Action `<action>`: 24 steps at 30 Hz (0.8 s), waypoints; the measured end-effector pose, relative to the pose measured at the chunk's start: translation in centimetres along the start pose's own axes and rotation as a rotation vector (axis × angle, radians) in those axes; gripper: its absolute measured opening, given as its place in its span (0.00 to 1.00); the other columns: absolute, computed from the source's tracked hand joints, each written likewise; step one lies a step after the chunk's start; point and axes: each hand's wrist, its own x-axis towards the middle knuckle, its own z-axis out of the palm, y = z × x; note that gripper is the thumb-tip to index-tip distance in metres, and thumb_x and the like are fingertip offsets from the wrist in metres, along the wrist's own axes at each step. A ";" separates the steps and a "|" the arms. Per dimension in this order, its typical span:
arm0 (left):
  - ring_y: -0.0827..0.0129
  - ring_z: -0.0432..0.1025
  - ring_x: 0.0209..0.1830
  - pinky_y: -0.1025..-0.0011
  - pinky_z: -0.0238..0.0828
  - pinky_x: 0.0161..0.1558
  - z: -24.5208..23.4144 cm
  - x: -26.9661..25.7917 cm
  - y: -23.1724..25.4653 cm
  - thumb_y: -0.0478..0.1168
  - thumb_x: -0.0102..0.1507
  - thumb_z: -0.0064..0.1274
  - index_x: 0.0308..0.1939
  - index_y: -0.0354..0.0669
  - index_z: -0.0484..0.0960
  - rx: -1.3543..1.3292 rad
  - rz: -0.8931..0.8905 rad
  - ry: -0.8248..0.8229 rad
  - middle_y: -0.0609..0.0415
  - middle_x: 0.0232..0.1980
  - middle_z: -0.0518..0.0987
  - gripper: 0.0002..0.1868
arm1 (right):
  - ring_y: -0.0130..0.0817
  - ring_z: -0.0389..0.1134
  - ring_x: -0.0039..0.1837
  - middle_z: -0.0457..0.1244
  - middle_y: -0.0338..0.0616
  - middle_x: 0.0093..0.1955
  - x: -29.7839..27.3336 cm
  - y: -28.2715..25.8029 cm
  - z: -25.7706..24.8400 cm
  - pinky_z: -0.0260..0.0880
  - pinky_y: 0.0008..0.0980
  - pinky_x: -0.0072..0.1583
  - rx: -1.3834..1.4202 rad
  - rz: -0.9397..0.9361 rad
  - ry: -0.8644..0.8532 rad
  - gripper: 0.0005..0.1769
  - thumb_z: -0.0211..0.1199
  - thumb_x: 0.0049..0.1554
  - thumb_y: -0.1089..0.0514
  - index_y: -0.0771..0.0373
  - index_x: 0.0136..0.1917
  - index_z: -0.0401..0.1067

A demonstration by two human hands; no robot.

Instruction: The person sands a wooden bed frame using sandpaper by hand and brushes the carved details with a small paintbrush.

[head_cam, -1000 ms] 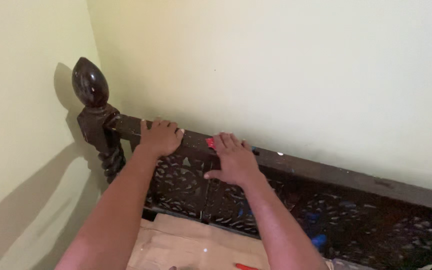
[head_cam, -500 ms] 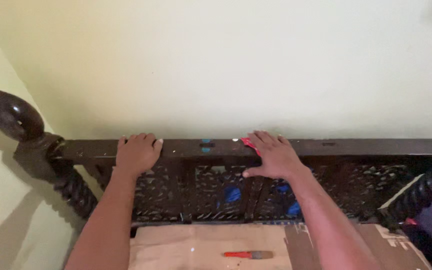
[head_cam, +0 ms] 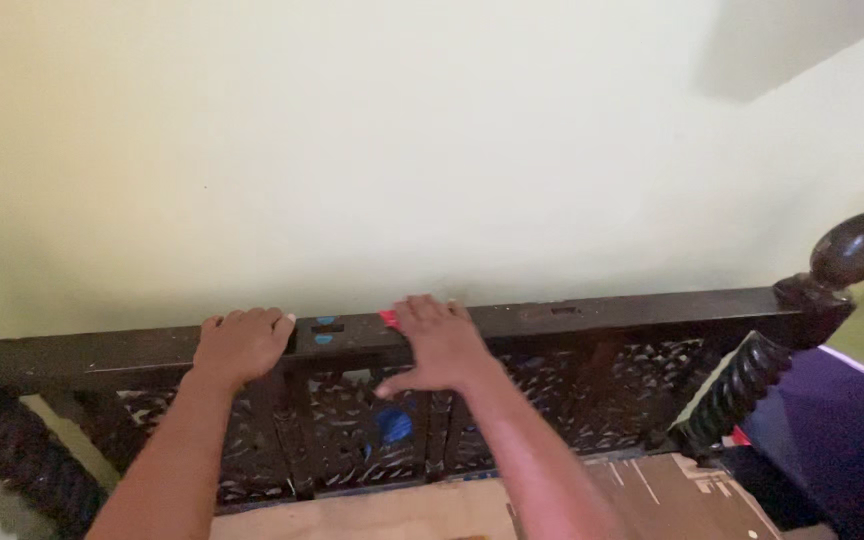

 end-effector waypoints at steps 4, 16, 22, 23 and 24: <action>0.53 0.65 0.74 0.42 0.48 0.77 0.1 -0.7 1.4 0.61 0.71 0.25 0.69 0.57 0.75 0.065 -0.047 0.066 0.54 0.73 0.73 0.31 | 0.53 0.41 0.84 0.43 0.56 0.84 0.9 -2.8 0.6 0.40 0.61 0.78 0.052 -0.032 0.113 0.77 0.67 0.38 0.13 0.63 0.82 0.45; 0.55 0.69 0.70 0.43 0.52 0.76 -0.2 -0.8 1.8 0.60 0.72 0.26 0.65 0.55 0.78 0.109 -0.052 0.073 0.53 0.68 0.77 0.30 | 0.49 0.47 0.81 0.49 0.54 0.81 -6.4 11.8 1.7 0.42 0.55 0.78 0.029 0.143 0.227 0.65 0.59 0.46 0.13 0.60 0.79 0.54; 0.56 0.66 0.72 0.44 0.52 0.74 0.2 -0.6 1.5 0.60 0.72 0.24 0.68 0.56 0.75 0.133 -0.063 0.099 0.54 0.71 0.74 0.31 | 0.47 0.45 0.83 0.49 0.51 0.82 -7.9 13.8 2.0 0.41 0.53 0.79 0.013 0.278 0.244 0.63 0.56 0.46 0.13 0.58 0.79 0.55; 0.56 0.67 0.72 0.44 0.52 0.75 0.2 -0.4 1.6 0.60 0.72 0.23 0.69 0.56 0.75 0.151 -0.076 0.090 0.54 0.71 0.74 0.31 | 0.47 0.45 0.83 0.49 0.51 0.82 -7.3 13.4 1.9 0.41 0.53 0.79 0.004 0.273 0.242 0.63 0.56 0.46 0.13 0.58 0.79 0.55; 0.57 0.67 0.72 0.45 0.52 0.75 0.5 -0.5 1.7 0.59 0.73 0.23 0.69 0.56 0.74 0.169 -0.086 0.077 0.54 0.71 0.74 0.31 | 0.49 0.43 0.83 0.47 0.53 0.82 -6.7 12.6 1.9 0.39 0.55 0.78 0.005 0.259 0.206 0.66 0.56 0.47 0.12 0.61 0.79 0.52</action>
